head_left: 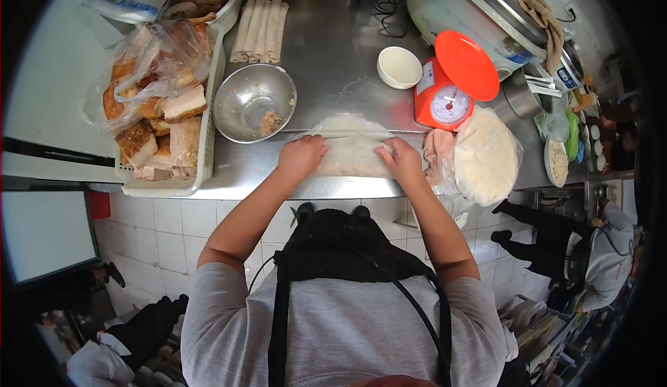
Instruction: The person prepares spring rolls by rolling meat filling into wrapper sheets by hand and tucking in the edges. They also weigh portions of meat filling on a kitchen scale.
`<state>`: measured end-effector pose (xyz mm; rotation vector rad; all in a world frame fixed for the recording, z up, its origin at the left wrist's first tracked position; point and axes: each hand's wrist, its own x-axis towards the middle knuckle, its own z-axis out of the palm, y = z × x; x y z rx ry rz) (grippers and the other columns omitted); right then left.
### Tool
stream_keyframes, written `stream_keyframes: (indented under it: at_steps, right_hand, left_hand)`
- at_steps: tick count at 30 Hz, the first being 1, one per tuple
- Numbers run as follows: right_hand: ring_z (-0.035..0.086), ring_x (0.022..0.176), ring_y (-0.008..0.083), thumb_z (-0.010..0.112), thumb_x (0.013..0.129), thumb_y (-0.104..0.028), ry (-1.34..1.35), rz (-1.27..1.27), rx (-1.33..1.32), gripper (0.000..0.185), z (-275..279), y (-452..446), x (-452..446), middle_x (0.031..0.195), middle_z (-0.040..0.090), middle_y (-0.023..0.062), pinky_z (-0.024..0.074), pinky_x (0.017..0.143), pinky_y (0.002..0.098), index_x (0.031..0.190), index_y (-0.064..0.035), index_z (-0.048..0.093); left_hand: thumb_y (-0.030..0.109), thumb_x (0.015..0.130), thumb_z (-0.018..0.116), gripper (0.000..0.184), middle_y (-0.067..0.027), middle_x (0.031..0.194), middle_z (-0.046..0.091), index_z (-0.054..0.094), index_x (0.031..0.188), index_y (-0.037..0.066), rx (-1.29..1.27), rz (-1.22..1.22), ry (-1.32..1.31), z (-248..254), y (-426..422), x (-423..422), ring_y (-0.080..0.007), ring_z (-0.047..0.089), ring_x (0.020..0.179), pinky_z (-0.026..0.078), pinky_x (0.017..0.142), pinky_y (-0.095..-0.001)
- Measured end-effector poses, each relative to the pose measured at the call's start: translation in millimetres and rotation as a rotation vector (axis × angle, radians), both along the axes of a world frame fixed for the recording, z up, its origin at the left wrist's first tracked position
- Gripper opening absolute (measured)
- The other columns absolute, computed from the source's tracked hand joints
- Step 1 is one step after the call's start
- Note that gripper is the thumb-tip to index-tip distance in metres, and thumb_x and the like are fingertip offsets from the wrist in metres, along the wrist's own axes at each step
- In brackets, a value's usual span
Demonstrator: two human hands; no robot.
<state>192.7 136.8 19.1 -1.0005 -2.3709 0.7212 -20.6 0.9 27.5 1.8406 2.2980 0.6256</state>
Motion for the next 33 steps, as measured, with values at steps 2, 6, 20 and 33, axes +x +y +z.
stream_keyframes:
  at_steps: [2,6,20,33]
  right_hand:
    - [0.058,0.076,0.0269,0.069,0.065,-0.017,0.014,-0.014,0.057,0.025,1,2,-3,0.084,0.061,0.0084,0.0441,0.068,0.0371,0.086,-0.0071,0.061]
    - [0.054,0.085,0.0242,0.07,0.065,-0.017,-0.006,0.122,0.451,0.024,25,-13,-13,0.091,0.058,0.0063,0.0432,0.074,0.0346,0.086,-0.0088,0.062]
    - [0.055,0.089,0.0271,0.068,0.069,-0.017,-0.161,0.468,0.045,0.027,5,-29,-21,0.092,0.058,0.0097,0.0442,0.079,0.0365,0.094,-0.0087,0.063]
    - [0.054,0.089,0.0264,0.071,0.065,-0.02,-0.129,0.466,0.105,0.031,7,-47,-45,0.091,0.057,0.0086,0.0432,0.079,0.0361,0.093,-0.0082,0.063]
  left_hand:
    - [0.028,0.076,0.062,0.02,-0.0087,0.072,0.06,0.054,0.077,0.009,0.0,0.007,0.012,-9,2,-2,-0.0279,0.061,0.066,0.049,0.057,-0.0387]
    - [0.03,0.078,0.06,0.021,-0.0094,0.075,0.06,0.055,0.08,0.01,-0.02,0.016,-0.004,-11,5,-3,-0.0291,0.06,0.068,0.048,0.059,-0.0397]
    - [0.031,0.076,0.061,0.024,-0.0126,0.078,0.062,0.053,0.085,0.009,-0.113,0.082,-0.077,-13,11,-9,-0.0318,0.061,0.071,0.048,0.06,-0.0419]
    - [0.028,0.076,0.062,0.032,-0.0157,0.1,0.055,0.055,0.099,0.008,0.044,0.031,-0.067,9,22,-1,-0.0347,0.054,0.092,0.045,0.079,-0.0423]
